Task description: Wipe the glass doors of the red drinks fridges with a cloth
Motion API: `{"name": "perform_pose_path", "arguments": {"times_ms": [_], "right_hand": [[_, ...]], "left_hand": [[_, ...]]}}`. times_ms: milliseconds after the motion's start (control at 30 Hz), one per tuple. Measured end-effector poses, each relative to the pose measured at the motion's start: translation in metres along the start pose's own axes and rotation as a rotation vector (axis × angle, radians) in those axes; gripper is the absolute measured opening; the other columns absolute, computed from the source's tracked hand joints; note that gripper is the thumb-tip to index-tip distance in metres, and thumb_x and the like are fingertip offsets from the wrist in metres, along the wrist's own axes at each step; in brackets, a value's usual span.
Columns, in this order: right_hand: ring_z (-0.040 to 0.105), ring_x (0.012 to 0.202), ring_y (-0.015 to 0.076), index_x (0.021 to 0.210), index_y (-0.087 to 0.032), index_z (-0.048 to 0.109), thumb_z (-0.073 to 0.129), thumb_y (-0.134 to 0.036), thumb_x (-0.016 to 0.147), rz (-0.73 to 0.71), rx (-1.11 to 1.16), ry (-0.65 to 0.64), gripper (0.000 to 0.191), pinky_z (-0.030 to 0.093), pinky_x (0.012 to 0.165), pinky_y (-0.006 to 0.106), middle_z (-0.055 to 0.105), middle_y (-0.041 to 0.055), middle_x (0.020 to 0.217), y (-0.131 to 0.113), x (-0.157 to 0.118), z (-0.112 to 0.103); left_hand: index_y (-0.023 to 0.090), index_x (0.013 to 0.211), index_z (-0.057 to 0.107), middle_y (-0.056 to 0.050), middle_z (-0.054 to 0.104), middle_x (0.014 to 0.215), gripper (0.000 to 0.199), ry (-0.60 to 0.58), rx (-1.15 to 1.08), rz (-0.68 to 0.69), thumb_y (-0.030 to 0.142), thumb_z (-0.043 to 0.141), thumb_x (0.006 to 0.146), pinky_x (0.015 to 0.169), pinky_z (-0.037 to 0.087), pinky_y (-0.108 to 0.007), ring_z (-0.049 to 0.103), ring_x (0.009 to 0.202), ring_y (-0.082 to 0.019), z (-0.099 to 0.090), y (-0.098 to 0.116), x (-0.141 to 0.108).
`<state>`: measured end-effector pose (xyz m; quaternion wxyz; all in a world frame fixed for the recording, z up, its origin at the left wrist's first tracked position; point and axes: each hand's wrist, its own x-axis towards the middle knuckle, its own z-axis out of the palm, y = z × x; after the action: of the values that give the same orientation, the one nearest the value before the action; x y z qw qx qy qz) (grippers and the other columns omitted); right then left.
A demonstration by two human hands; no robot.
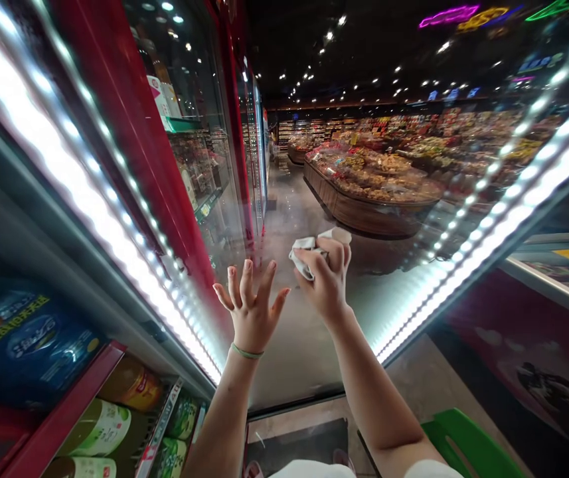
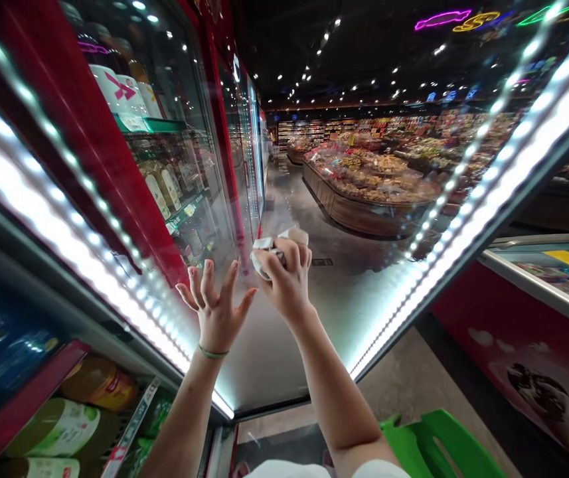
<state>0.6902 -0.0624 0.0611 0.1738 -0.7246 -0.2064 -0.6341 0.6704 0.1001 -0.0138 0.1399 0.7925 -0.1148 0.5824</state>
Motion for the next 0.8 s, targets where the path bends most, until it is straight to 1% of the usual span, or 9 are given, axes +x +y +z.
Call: {"name": "perform_pose_path", "arguments": {"times_ms": [100, 200, 333, 400, 567, 600, 667, 733, 800], "right_hand": [[0.058, 0.099, 0.0227, 0.101, -0.028, 0.063, 0.067, -0.010, 0.087, 0.028, -0.004, 0.044, 0.023, 0.045, 0.091, 0.039, 0.057, 0.0041, 0.106, 0.003, -0.004, -0.002], [0.058, 0.101, 0.0233, 0.103, -0.028, 0.065, 0.065, -0.009, 0.087, 0.110, 0.001, 0.108, 0.025, 0.046, 0.093, 0.041, 0.057, 0.0049, 0.106, 0.004, 0.002, -0.001], [0.057, 0.104, 0.0240, 0.108, -0.029, 0.067, 0.069, -0.012, 0.087, 0.037, 0.008, -0.007, 0.028, 0.044, 0.094, 0.040, 0.059, 0.0064, 0.112, -0.001, -0.001, 0.000], [0.057, 0.101, 0.0232, 0.104, -0.029, 0.066, 0.071, -0.012, 0.087, -0.011, 0.010, -0.018, 0.025, 0.044, 0.091, 0.039, 0.059, 0.0054, 0.110, 0.000, -0.005, -0.002], [0.059, 0.101, 0.0233, 0.106, -0.028, 0.064, 0.066, -0.011, 0.092, 0.049, 0.013, 0.139, 0.022, 0.045, 0.093, 0.039, 0.057, 0.0058, 0.107, 0.004, 0.010, 0.001], [0.059, 0.103, 0.0235, 0.109, -0.028, 0.064, 0.065, -0.012, 0.093, 0.045, 0.013, 0.134, 0.022, 0.045, 0.094, 0.040, 0.058, 0.0063, 0.109, 0.003, 0.013, 0.003], [0.059, 0.105, 0.0240, 0.113, -0.029, 0.065, 0.067, -0.014, 0.093, 0.008, 0.008, 0.054, 0.025, 0.044, 0.095, 0.040, 0.059, 0.0072, 0.114, -0.001, 0.012, 0.005], [0.058, 0.104, 0.0242, 0.112, -0.030, 0.067, 0.071, -0.016, 0.090, -0.036, 0.013, -0.042, 0.026, 0.043, 0.093, 0.040, 0.060, 0.0069, 0.116, -0.003, 0.004, 0.005], [0.058, 0.103, 0.0243, 0.107, -0.030, 0.068, 0.072, -0.015, 0.087, -0.042, 0.026, -0.060, 0.025, 0.042, 0.092, 0.040, 0.060, 0.0060, 0.114, -0.001, -0.003, 0.004]], "left_hand": [[0.034, 0.163, 0.045, -0.013, 0.038, 0.172, 0.076, -0.001, -0.007, -0.009, 0.050, 0.075, 0.095, 0.134, -0.005, -0.065, 0.016, 0.167, -0.037, 0.001, 0.000, -0.002], [0.036, 0.162, 0.046, -0.012, 0.037, 0.172, 0.076, -0.019, -0.030, -0.027, 0.049, 0.077, 0.094, 0.134, -0.003, -0.067, 0.015, 0.167, -0.039, 0.002, -0.001, -0.004], [0.036, 0.162, 0.046, -0.012, 0.037, 0.173, 0.077, -0.039, -0.047, -0.041, 0.049, 0.077, 0.093, 0.134, -0.003, -0.068, 0.021, 0.165, -0.040, 0.002, -0.001, -0.005], [0.036, 0.163, 0.045, -0.013, 0.038, 0.172, 0.078, -0.033, -0.044, -0.033, 0.050, 0.077, 0.093, 0.134, -0.003, -0.067, 0.021, 0.165, -0.039, 0.001, -0.001, -0.004], [0.035, 0.164, 0.043, -0.013, 0.038, 0.172, 0.079, -0.005, -0.035, -0.019, 0.049, 0.077, 0.094, 0.135, -0.003, -0.064, 0.016, 0.167, -0.037, 0.001, 0.001, -0.001], [0.034, 0.164, 0.043, -0.013, 0.038, 0.172, 0.079, -0.004, -0.029, -0.018, 0.050, 0.077, 0.094, 0.135, -0.003, -0.064, 0.016, 0.167, -0.036, 0.001, 0.001, 0.000], [0.034, 0.164, 0.043, -0.013, 0.038, 0.172, 0.079, -0.005, -0.022, -0.015, 0.050, 0.076, 0.094, 0.136, -0.003, -0.062, 0.015, 0.167, -0.035, 0.000, 0.001, 0.000], [0.034, 0.164, 0.044, -0.012, 0.041, 0.170, 0.078, -0.012, -0.015, -0.011, 0.050, 0.076, 0.095, 0.136, -0.002, -0.059, 0.016, 0.167, -0.035, -0.001, 0.000, 0.000], [0.033, 0.163, 0.045, -0.012, 0.046, 0.168, 0.077, -0.027, 0.003, -0.004, 0.052, 0.075, 0.095, 0.137, 0.000, -0.057, 0.020, 0.166, -0.034, -0.003, -0.002, 0.000]]}}
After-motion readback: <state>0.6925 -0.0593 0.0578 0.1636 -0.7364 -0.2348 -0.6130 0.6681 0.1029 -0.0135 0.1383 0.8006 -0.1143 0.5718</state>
